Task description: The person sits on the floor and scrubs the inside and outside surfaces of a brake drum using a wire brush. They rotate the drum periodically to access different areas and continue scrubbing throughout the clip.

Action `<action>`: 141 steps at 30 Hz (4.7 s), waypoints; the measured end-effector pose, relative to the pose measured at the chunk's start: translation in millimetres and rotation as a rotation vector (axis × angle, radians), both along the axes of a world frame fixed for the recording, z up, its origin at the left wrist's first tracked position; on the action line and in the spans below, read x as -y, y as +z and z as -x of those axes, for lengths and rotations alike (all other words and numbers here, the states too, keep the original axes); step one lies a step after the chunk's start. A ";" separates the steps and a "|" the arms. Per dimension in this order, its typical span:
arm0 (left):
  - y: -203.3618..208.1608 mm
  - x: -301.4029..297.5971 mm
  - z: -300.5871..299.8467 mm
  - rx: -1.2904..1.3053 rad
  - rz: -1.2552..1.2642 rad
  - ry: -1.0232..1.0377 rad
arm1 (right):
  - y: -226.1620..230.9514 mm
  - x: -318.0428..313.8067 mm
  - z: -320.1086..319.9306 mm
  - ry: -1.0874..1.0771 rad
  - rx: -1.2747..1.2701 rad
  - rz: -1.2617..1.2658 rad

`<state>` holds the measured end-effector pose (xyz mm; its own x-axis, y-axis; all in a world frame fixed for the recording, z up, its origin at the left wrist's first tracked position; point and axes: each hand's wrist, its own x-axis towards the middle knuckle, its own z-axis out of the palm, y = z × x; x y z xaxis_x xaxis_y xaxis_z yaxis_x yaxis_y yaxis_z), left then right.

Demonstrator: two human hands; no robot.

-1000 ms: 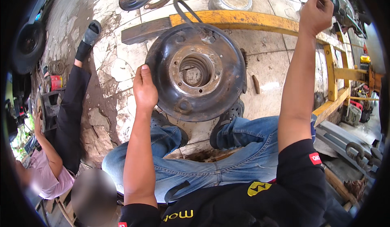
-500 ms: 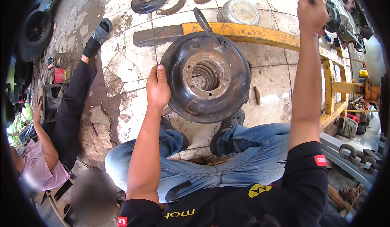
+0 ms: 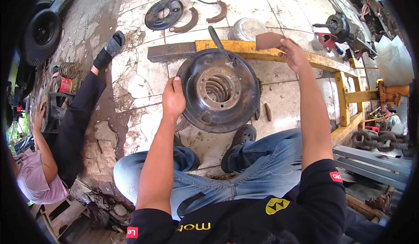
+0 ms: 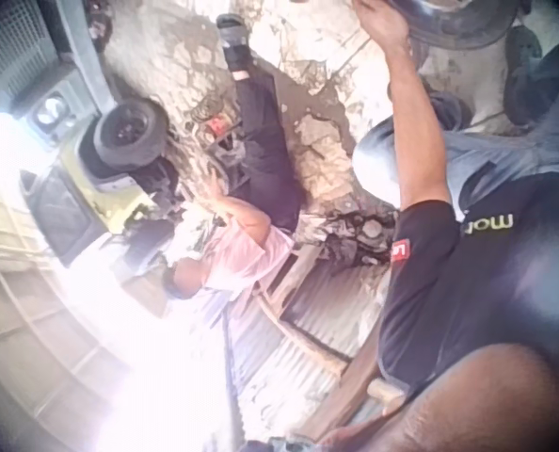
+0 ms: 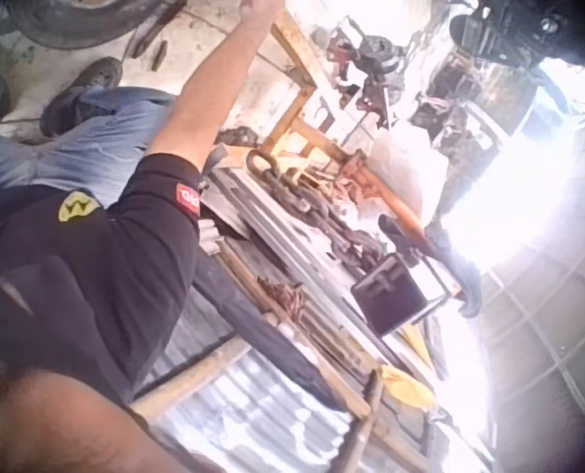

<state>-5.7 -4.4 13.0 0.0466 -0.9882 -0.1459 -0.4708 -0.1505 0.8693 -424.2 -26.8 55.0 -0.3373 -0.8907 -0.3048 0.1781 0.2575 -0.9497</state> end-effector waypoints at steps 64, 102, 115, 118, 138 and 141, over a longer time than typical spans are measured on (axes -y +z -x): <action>-4.9 1.8 -1.5 0.038 0.052 -0.030 | -34.4 -148.5 -210.6 0.747 -1.371 0.077; 1.0 0.1 -5.5 0.037 -0.016 -0.025 | -27.0 -159.8 -222.4 0.791 -1.255 0.004; -6.0 -1.1 -5.0 0.073 0.042 -0.023 | -12.6 -144.5 -227.8 0.664 -1.336 -0.231; -6.5 -0.3 -4.0 0.060 0.017 -0.038 | -23.7 -147.6 -226.5 0.609 -1.329 -0.116; -7.4 3.6 -6.0 0.118 0.035 -0.056 | -25.8 -162.7 -247.3 0.803 -1.255 0.094; -7.4 1.5 -4.8 0.047 0.069 -0.047 | -40.7 -137.1 -216.6 0.559 -1.259 -0.038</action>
